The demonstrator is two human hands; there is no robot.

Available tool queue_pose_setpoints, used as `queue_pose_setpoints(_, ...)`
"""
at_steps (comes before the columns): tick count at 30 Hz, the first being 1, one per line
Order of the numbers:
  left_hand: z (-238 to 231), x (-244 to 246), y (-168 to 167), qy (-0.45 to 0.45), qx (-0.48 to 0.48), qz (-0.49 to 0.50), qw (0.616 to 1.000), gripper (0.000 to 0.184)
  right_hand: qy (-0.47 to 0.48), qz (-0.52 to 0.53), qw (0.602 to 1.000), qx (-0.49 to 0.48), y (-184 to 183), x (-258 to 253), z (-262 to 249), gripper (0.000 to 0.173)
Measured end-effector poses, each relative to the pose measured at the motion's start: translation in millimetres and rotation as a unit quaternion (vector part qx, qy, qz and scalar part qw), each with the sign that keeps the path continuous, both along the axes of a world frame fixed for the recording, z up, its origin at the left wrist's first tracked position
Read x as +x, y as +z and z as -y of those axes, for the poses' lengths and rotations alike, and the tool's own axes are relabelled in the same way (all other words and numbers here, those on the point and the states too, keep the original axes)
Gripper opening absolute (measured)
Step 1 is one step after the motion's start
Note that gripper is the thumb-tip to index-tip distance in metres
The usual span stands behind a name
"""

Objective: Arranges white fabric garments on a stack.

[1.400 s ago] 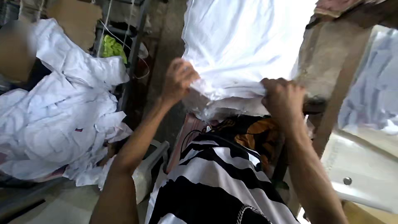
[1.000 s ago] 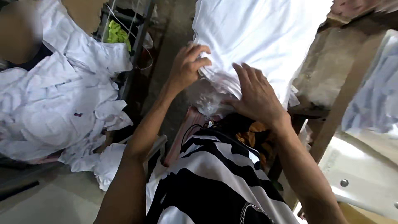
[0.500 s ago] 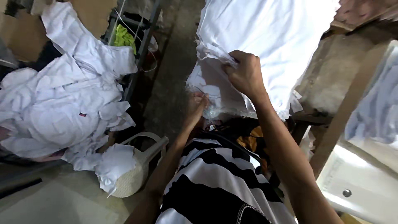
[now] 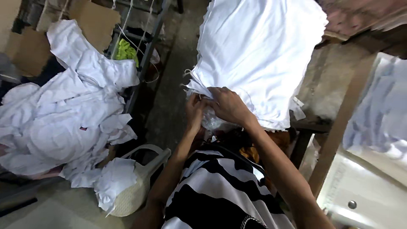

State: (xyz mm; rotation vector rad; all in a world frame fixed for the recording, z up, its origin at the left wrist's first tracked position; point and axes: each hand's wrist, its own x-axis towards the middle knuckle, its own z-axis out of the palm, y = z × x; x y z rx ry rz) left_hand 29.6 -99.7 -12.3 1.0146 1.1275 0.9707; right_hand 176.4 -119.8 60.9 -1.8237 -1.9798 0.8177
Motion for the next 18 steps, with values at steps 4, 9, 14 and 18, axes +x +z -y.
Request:
queue_pose_setpoints(4, 4.0, 0.6, 17.1, 0.053, -0.12, 0.124, 0.983, 0.038, 0.016, -0.043, 0.999, -0.02, -2.9, 14.1, -8.0, 0.04)
queue_pose_setpoints(9, 1.5, -1.2, 25.6, 0.042, -0.172, 0.131, 0.975, 0.032, -0.056, -0.079, 0.995, 0.019, 4.9, 6.7, -1.8, 0.026)
queue_pose_setpoints(14, -6.6, -0.6, 24.6, 0.027, -0.173, 0.093, 0.98, 0.018, -0.08, -0.035, 0.994, 0.058, -4.5, -1.2, -4.7, 0.019)
queue_pose_setpoints(18, -7.0, -5.0, 22.8, 0.008, -0.156, 0.095, 0.983, 0.02, -0.067, 0.014, 0.996, 0.059, 1.5, -3.0, -7.9, 0.024)
